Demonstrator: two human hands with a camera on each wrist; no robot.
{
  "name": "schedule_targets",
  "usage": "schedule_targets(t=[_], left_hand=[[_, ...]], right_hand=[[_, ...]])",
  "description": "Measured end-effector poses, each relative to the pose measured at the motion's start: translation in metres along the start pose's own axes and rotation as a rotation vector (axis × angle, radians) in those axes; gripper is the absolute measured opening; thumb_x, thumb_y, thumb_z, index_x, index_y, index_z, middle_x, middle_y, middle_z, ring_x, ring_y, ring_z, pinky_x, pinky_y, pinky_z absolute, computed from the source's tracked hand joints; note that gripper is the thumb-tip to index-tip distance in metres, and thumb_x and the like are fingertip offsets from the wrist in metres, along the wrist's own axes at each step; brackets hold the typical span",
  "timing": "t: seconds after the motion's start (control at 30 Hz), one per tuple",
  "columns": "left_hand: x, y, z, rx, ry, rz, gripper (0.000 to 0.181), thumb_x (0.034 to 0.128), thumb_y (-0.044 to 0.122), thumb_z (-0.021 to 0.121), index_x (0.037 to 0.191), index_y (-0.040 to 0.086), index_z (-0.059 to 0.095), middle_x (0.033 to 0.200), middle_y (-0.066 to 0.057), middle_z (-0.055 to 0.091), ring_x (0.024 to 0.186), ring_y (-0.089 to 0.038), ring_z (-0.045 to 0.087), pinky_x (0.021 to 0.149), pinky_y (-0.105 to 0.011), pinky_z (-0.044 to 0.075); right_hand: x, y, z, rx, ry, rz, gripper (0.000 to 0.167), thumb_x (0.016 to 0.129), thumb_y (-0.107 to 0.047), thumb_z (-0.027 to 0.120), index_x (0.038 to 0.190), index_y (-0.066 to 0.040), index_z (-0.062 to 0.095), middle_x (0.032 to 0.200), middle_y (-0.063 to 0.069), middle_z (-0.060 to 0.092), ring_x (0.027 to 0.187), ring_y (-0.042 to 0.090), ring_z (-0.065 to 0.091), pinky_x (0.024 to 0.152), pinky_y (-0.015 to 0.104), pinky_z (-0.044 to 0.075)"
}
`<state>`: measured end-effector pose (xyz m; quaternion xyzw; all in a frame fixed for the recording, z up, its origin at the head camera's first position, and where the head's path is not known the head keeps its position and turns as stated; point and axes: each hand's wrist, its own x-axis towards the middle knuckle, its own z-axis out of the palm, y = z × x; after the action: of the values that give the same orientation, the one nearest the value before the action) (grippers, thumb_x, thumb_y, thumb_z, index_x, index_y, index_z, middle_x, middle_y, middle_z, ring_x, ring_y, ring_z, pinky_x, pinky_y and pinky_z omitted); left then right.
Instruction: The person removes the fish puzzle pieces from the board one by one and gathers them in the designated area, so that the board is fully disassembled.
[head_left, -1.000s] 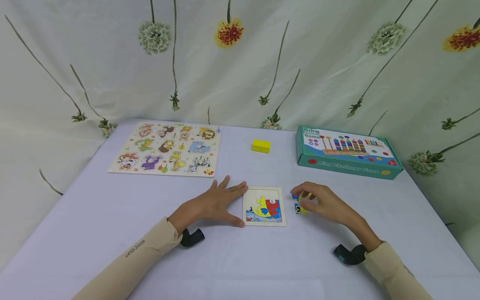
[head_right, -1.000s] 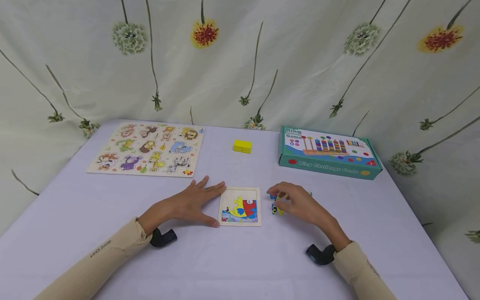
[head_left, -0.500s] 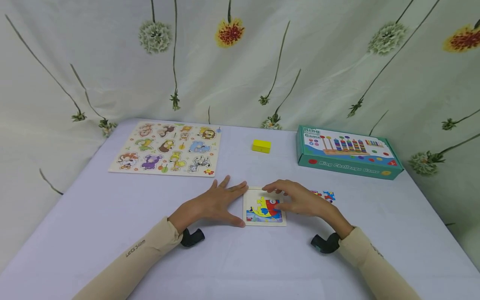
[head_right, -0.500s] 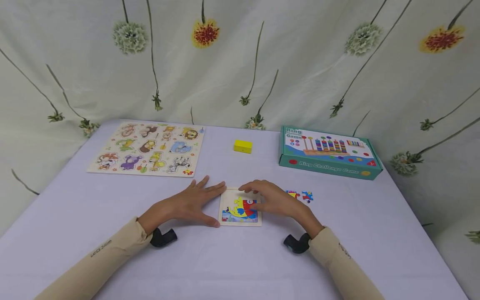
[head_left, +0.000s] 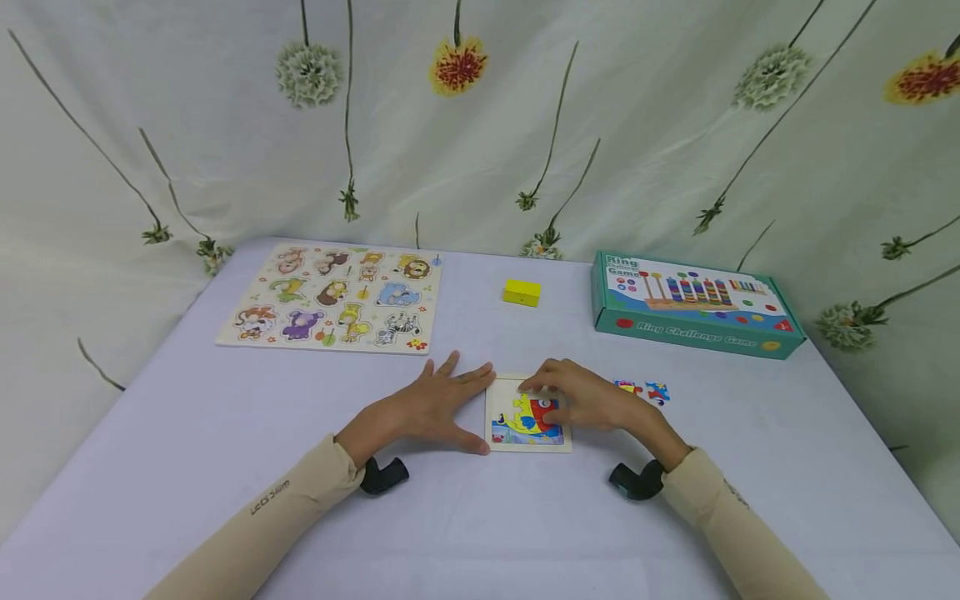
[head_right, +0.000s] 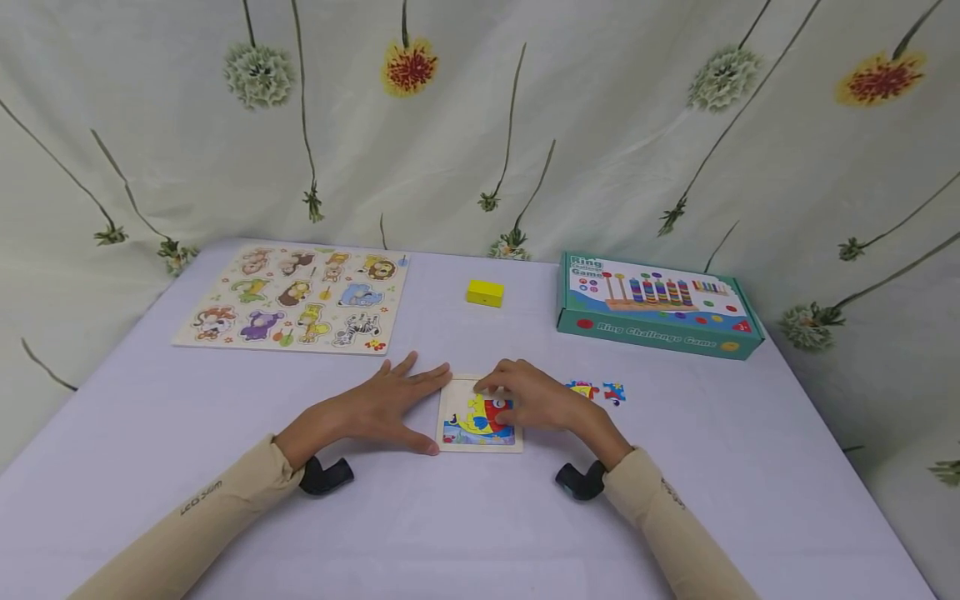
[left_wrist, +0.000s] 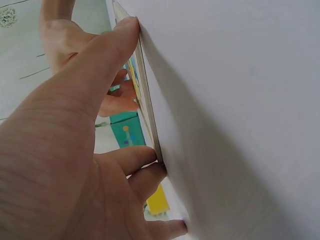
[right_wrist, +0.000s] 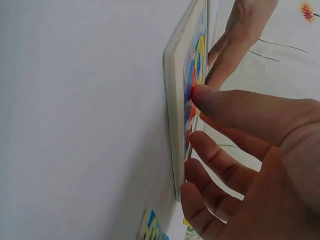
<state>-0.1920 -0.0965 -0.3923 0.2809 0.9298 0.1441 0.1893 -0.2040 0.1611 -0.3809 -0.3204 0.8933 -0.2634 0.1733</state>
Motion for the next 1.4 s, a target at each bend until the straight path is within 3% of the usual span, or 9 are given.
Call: schedule_targets(t=[0.47,1.4], left_hand=[[-0.0011,0.0005,-0.0008,-0.002,0.014,0.022,0.099,0.0735,0.061,0.072,0.153,0.023,0.026,0.159,0.01,0.018,0.147,-0.037,-0.003,0.114,-0.06,-0.001],[-0.0001,0.0017,-0.0005,-0.003,0.012,0.0,0.1,0.0724,0.06,0.073,0.153,0.024,0.025,0.159,0.012,0.017,0.147,-0.035,-0.003,0.115,-0.058,-0.001]], right_hand=[[0.0015,0.0047,0.0003,0.077,-0.013,0.019,0.04,0.084,-0.01,0.072,0.123,-0.015,0.064,0.109,0.0,0.057,0.104,0.018,0.048,0.088,0.032,0.046],[0.001,0.0081,0.0029,0.101,0.023,0.0,0.03,0.088,-0.008,0.067,0.118,-0.014,0.062,0.1,-0.002,0.058,0.099,0.018,0.048,0.083,0.032,0.045]])
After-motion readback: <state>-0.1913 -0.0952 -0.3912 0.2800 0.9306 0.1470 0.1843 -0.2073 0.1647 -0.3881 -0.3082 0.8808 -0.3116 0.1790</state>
